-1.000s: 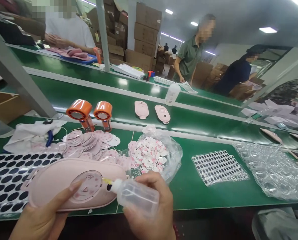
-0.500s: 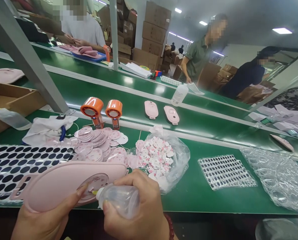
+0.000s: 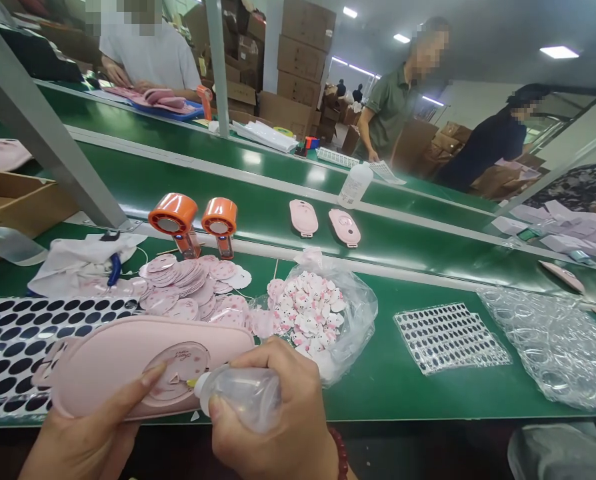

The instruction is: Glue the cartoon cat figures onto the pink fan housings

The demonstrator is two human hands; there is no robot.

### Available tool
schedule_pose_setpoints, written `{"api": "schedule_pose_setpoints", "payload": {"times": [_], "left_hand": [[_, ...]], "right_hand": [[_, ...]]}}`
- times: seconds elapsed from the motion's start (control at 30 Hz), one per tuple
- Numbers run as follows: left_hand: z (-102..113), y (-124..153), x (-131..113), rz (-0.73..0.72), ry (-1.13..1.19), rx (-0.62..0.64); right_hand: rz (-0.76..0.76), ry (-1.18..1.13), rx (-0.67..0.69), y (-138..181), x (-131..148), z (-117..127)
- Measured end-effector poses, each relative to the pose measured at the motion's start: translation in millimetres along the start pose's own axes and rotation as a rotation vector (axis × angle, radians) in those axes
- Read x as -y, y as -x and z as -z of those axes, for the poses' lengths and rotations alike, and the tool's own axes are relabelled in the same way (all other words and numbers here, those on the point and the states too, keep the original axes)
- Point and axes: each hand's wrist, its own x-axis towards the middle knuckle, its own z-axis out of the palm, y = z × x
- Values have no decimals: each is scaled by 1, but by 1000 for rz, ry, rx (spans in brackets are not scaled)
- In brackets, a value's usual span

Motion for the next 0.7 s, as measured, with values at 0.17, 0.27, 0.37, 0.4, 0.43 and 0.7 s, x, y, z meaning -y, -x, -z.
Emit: {"api": "schedule_pose_setpoints", "payload": {"times": [0.17,0.27,0.37,0.4,0.43,0.7], "left_hand": [[-13,-4,0,357,318,21],[-18,-4,-2,458,381,16],[-23,-1,-7,535,341,23],[-24,1,-8,530,320,43],[-25,2,-9,517,300,69],[-20,-14,14,596,309,132]], "right_hand": [[-148,-143,-23,12,-10,-5],[-256,-298,-86,15,-21,-2],[-359,-402,-161,12,-30,15],[-385,-417,-201,9,-33,25],[-407,-425,-252,7,-37,36],[-465,145,-646,8,-122,135]]}}
